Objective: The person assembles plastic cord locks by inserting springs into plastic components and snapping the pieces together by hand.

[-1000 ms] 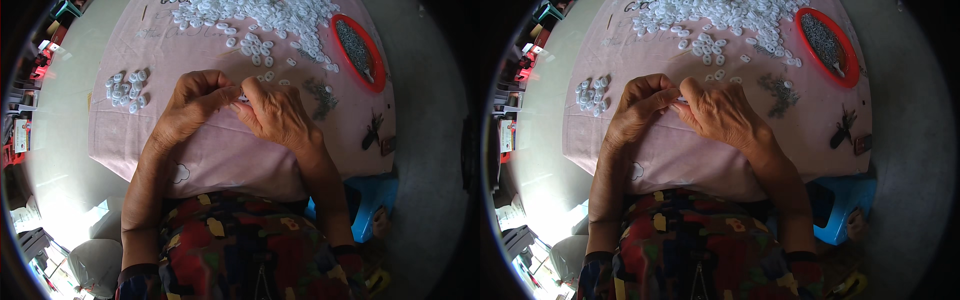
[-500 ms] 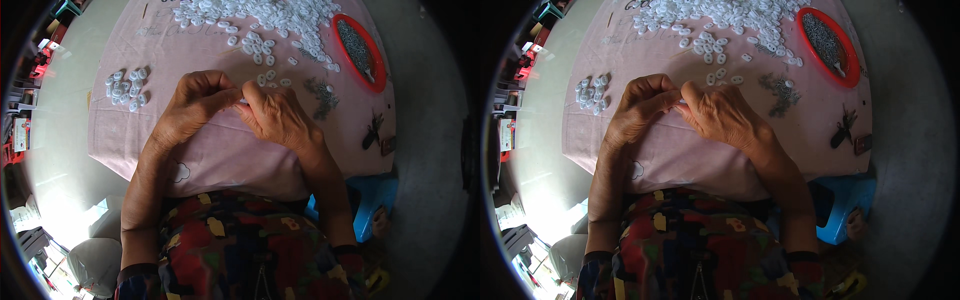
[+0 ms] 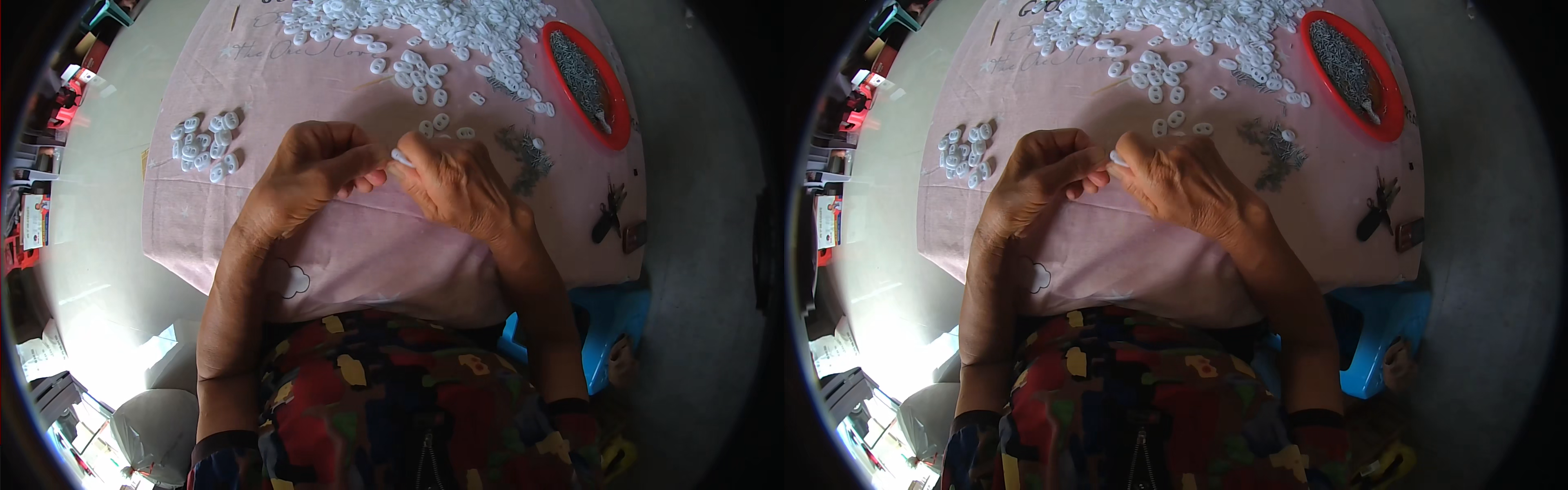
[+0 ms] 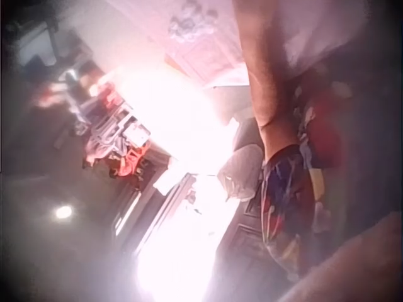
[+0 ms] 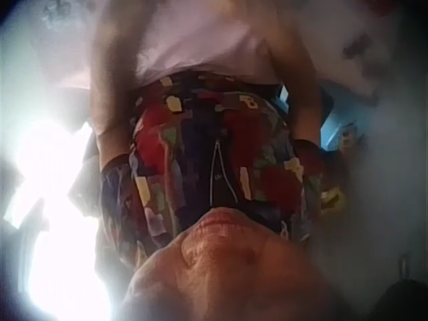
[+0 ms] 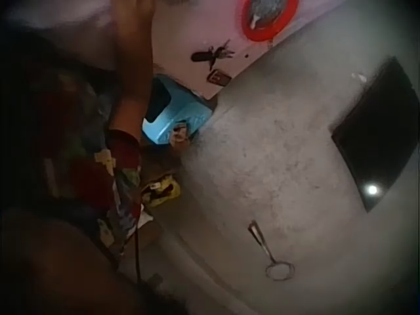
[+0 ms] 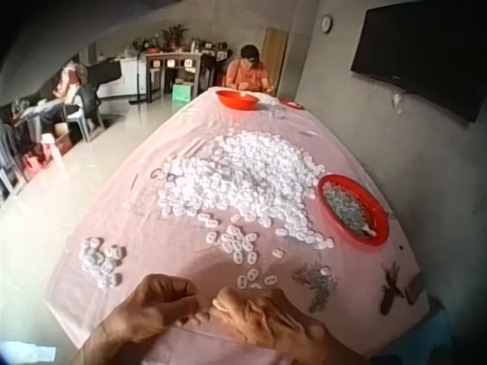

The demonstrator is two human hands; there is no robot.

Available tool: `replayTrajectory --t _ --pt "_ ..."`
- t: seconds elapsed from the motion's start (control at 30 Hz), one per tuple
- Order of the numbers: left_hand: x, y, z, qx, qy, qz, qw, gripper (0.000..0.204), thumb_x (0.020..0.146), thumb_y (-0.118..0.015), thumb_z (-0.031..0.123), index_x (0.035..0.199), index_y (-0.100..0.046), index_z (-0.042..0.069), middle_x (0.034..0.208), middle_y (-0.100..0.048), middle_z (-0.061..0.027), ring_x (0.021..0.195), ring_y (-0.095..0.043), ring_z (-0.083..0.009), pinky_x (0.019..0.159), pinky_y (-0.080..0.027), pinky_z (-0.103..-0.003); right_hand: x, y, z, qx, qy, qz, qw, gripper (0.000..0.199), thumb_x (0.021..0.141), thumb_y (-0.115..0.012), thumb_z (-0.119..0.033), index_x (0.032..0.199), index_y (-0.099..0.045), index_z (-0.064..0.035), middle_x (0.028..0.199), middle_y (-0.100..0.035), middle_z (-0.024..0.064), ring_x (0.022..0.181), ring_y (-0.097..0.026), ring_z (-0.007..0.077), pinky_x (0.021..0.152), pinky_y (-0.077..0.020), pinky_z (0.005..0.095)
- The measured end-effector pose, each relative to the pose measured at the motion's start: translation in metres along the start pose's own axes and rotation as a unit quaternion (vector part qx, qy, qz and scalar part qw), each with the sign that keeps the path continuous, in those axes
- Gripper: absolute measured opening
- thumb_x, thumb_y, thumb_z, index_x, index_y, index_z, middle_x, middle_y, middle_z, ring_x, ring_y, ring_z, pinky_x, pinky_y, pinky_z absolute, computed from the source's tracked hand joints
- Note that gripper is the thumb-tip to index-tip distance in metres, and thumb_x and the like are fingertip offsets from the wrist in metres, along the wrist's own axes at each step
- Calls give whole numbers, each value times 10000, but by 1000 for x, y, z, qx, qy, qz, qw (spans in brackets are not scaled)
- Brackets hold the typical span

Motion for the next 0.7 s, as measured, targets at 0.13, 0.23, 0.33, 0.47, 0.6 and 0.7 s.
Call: replayTrajectory --t 0.13,0.23,0.33,0.47,0.6,0.7 --pt "-3 -7 4 -8 35 30 999 229 956 -622 217 906 -682 3 761 -623 -4 708 -550 -63 656 -462 -208 5 4 -1 -61 -8 37 997 212 871 -675 -149 886 -487 -53 667 -580 106 595 -623 302 542 -490 394" --pt "-4 -8 5 23 29 21 999 232 954 -628 227 916 -684 5 765 -615 3 707 -543 -58 627 -444 -202 5 3 -2 -75 10 50 996 238 844 -699 -156 891 -487 -58 691 -585 103 634 -632 299 562 -496 397" --pt "-1 -7 1 21 -7 21 1000 227 949 -635 223 911 -687 5 751 -605 9 700 -531 -49 598 -420 -198 4 3 -3 -79 3 37 996 252 829 -711 -163 903 -495 -59 718 -594 106 655 -640 295 575 -498 398" --pt "-2 -6 -2 22 -10 35 999 207 932 -651 216 903 -692 15 735 -597 17 684 -520 -38 579 -401 -192 5 3 -5 -69 9 22 997 275 834 -706 -193 980 -527 -43 763 -612 123 670 -651 296 590 -504 395" --pt "-1 -3 -7 -28 3 36 999 177 904 -669 204 913 -700 30 728 -596 23 663 -510 -29 565 -383 -183 6 4 -8 -60 -11 3 998 314 850 -693 -227 1048 -540 -37 789 -628 132 688 -660 303 596 -507 399" --pt "-1 -3 -4 -28 3 37 999 172 898 -670 193 912 -699 24 730 -598 21 659 -511 -32 570 -387 -187 5 4 -5 -42 -8 8 999 326 871 -677 -250 1078 -541 -38 791 -637 134 690 -663 311 595 -507 400"
Point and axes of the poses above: each hand's wrist, its own x-axis towards the middle knuckle, its own y-axis out of the back of the hand, z = x × y, the point moved 3 cm from there along x, towards the middle knuckle
